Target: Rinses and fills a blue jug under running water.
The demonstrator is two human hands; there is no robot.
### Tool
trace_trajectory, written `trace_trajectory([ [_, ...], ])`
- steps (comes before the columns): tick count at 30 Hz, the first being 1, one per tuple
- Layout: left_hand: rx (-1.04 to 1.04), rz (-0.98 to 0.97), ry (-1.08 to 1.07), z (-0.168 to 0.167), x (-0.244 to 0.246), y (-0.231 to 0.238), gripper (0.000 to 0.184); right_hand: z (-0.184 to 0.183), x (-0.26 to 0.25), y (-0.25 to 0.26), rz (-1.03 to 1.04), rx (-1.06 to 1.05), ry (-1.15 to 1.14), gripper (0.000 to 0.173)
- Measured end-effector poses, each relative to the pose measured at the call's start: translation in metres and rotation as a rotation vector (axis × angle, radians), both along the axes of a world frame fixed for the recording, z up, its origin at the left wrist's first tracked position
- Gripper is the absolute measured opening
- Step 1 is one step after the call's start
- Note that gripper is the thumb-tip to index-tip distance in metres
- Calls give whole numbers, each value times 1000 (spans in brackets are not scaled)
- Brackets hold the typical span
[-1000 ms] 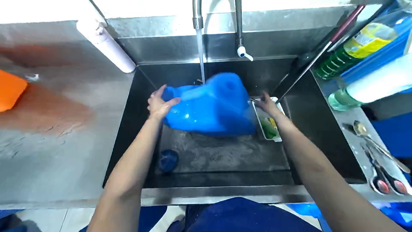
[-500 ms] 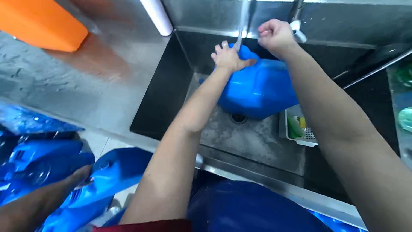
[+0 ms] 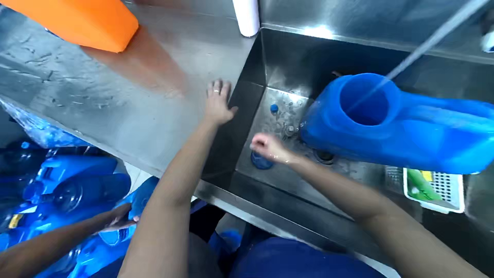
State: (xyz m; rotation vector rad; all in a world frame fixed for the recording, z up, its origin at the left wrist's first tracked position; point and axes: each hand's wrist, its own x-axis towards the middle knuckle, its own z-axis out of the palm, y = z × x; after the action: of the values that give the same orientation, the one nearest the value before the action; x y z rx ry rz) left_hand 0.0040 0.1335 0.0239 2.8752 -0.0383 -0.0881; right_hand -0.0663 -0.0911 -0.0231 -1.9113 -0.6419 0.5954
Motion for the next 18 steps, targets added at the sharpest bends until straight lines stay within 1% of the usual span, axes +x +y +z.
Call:
trace_trajectory([
  [1, 34, 18, 41, 2, 10, -4, 89, -41, -11, 22, 130, -176, 91, 29],
  [2, 64, 43, 90, 5, 20, -9, 91, -86, -22, 37, 237, -345, 152, 40],
  [3, 85, 70, 128, 8, 30, -13, 91, -130, -33, 42, 297, -486, 171, 50],
  [4, 96, 93, 148, 11, 40, -17, 91, -169, -44, 39, 322, -601, 168, 53],
  [5, 100, 110, 158, 13, 48, -20, 89, -197, -53, 30, 339, -691, 158, 49],
  [6, 99, 115, 158, 14, 53, -22, 87, -215, -61, 20, 358, -752, 149, 44],
  [7, 98, 110, 153, 14, 55, -21, 86, -223, -70, 10, 395, -784, 153, 41],
  [9, 73, 95, 149, 13, 53, -20, 85, -224, -83, -7, 494, -782, 216, 40],
  [10, 60, 92, 142, 12, 53, -19, 85, -217, -86, -14, 512, -746, 245, 41],
  [11, 50, 93, 134, 11, 54, -19, 85, -206, -86, -20, 469, -680, 274, 40],
  [12, 36, 94, 124, 10, 54, -18, 85, -184, -83, -27, 382, -594, 319, 37],
  [13, 27, 97, 119, 10, 54, -17, 84, -153, -76, -34, 275, -502, 382, 35],
  [14, 18, 100, 115, 10, 54, -17, 83, -115, -67, -43, 175, -419, 445, 35],
  [15, 11, 98, 105, 10, 52, -16, 82, -75, -60, -56, 91, -341, 453, 36],
  [16, 6, 88, 85, 11, 50, -18, 80, -37, -56, -71, 22, -262, 405, 34],
  [18, -22, 19, 16, 13, 40, -36, 79, 48, -55, -105, -76, -157, 164, 30],
])
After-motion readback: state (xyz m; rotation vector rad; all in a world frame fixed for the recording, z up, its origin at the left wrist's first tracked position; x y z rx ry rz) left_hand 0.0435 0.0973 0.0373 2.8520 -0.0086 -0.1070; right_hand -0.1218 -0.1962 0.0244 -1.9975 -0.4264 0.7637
